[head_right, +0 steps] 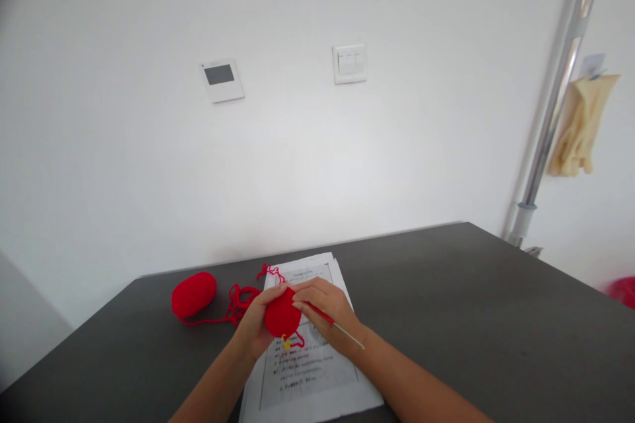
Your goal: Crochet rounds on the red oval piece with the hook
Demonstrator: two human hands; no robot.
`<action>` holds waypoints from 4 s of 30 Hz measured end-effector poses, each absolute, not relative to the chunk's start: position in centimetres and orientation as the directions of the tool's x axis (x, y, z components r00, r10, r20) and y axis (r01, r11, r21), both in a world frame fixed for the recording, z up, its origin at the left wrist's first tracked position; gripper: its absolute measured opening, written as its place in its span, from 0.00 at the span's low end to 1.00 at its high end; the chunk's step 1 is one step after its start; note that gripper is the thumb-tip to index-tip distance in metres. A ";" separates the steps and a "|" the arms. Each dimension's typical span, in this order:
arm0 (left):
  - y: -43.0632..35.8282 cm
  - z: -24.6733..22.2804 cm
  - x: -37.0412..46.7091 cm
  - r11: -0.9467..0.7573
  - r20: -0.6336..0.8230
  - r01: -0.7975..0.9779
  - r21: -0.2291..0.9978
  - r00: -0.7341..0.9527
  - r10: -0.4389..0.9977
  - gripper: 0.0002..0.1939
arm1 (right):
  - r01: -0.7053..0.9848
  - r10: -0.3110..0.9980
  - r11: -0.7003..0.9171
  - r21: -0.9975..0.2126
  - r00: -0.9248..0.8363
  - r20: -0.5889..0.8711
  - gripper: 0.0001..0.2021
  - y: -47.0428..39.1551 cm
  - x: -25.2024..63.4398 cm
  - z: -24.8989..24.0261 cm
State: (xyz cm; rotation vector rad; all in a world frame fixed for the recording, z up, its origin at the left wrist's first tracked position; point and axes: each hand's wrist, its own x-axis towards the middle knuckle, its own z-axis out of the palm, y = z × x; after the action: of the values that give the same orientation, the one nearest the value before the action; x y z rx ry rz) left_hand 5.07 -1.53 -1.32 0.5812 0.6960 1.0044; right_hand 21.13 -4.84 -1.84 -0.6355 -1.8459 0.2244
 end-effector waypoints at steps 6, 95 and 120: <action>-0.7 -1.9 3.6 0.601 -0.285 -0.434 0.671 0.598 0.749 0.04 | 0.146 0.519 0.854 -0.500 -0.329 0.789 0.06 -5.2 20.7 -1.2; -0.2 0.0 1.5 0.313 -0.177 -0.215 0.925 0.485 0.856 0.16 | 0.228 0.578 0.816 -0.531 -0.295 0.761 0.07 -4.9 20.8 -1.7; 0.4 -1.0 0.3 0.358 -0.192 -0.167 0.919 0.602 0.775 0.13 | 0.073 0.704 0.684 -0.726 -0.325 0.631 0.09 -5.4 20.9 -0.8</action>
State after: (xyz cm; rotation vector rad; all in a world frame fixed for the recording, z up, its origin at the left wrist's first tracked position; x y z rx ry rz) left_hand 0.33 0.42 -0.99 1.0325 0.6975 0.6758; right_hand 20.93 -5.39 -0.78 -0.6163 -1.8106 0.7269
